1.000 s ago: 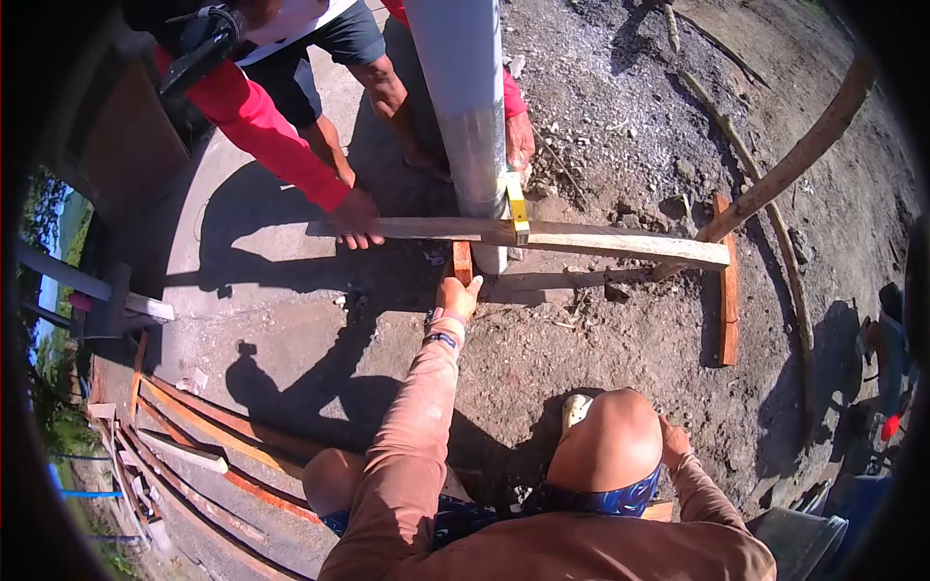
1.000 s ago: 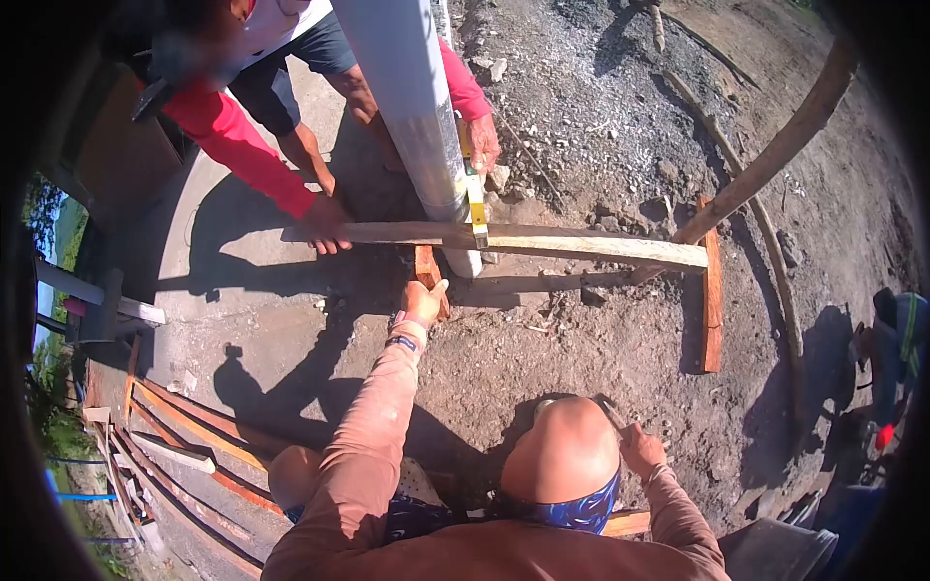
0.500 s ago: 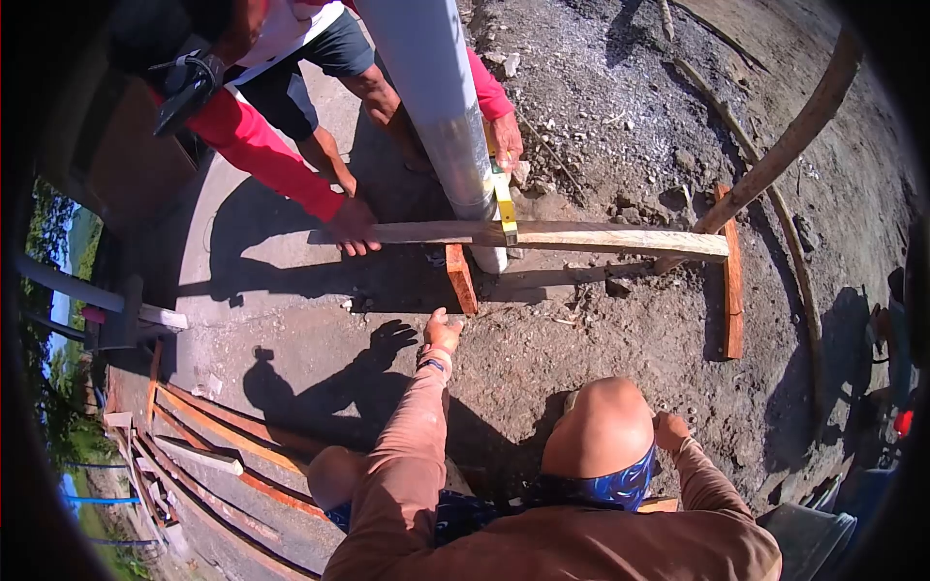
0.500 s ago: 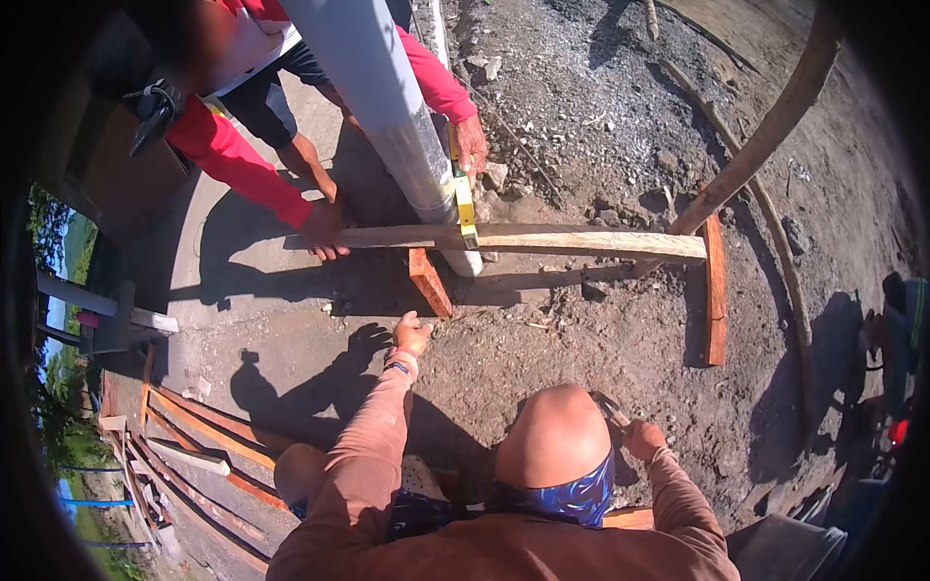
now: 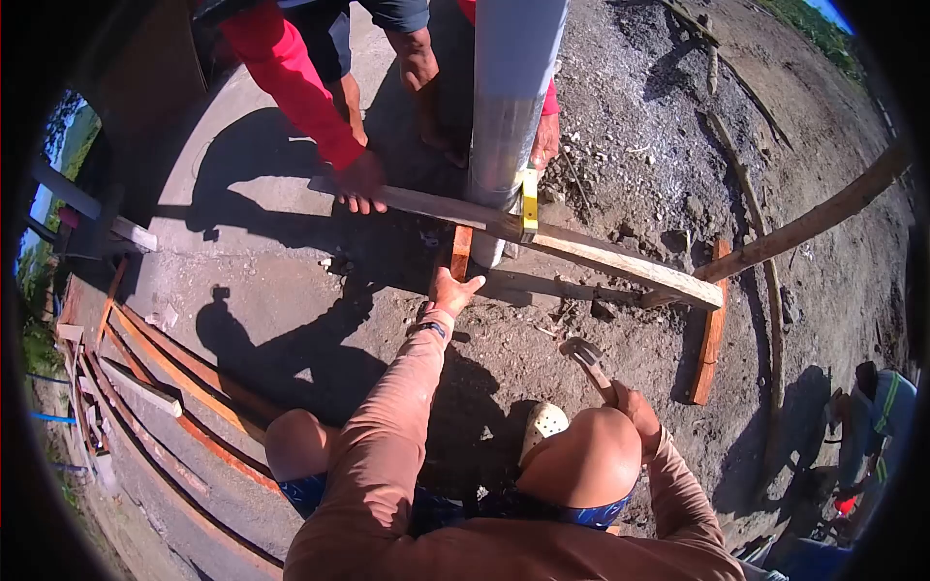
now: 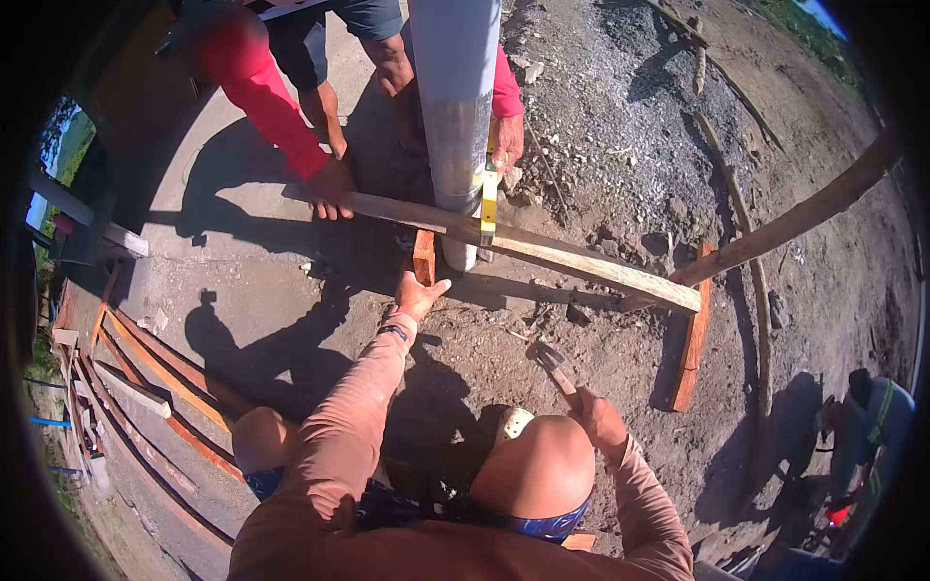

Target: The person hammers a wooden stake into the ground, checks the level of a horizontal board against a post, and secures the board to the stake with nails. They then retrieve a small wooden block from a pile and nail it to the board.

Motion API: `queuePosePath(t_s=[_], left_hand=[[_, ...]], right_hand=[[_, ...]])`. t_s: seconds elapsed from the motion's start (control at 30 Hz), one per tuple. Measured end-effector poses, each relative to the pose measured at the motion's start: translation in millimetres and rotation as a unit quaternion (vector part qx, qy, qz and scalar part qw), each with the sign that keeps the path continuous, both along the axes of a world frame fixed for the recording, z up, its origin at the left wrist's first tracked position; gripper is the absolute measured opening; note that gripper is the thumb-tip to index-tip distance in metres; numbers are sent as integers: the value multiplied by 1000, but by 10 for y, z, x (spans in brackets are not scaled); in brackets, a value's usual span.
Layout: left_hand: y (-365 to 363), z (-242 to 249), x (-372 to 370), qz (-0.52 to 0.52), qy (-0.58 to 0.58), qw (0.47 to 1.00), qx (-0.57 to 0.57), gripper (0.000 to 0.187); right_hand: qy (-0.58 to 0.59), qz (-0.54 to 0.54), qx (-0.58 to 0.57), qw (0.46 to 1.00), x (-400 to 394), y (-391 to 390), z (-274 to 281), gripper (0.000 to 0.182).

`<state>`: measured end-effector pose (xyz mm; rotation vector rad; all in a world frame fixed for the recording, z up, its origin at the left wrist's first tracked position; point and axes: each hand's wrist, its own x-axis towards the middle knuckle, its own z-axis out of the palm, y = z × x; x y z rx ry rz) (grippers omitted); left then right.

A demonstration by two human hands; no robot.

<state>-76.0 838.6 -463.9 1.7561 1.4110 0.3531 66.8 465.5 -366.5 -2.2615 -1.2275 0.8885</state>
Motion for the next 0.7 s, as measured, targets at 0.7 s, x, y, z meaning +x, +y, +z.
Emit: queuePosePath(t_s=[0.7], left_hand=[[129, -385, 182, -36, -298, 951, 78, 41]], right_hand=[[28, 29, 211, 977, -110, 2095, 1547, 41]])
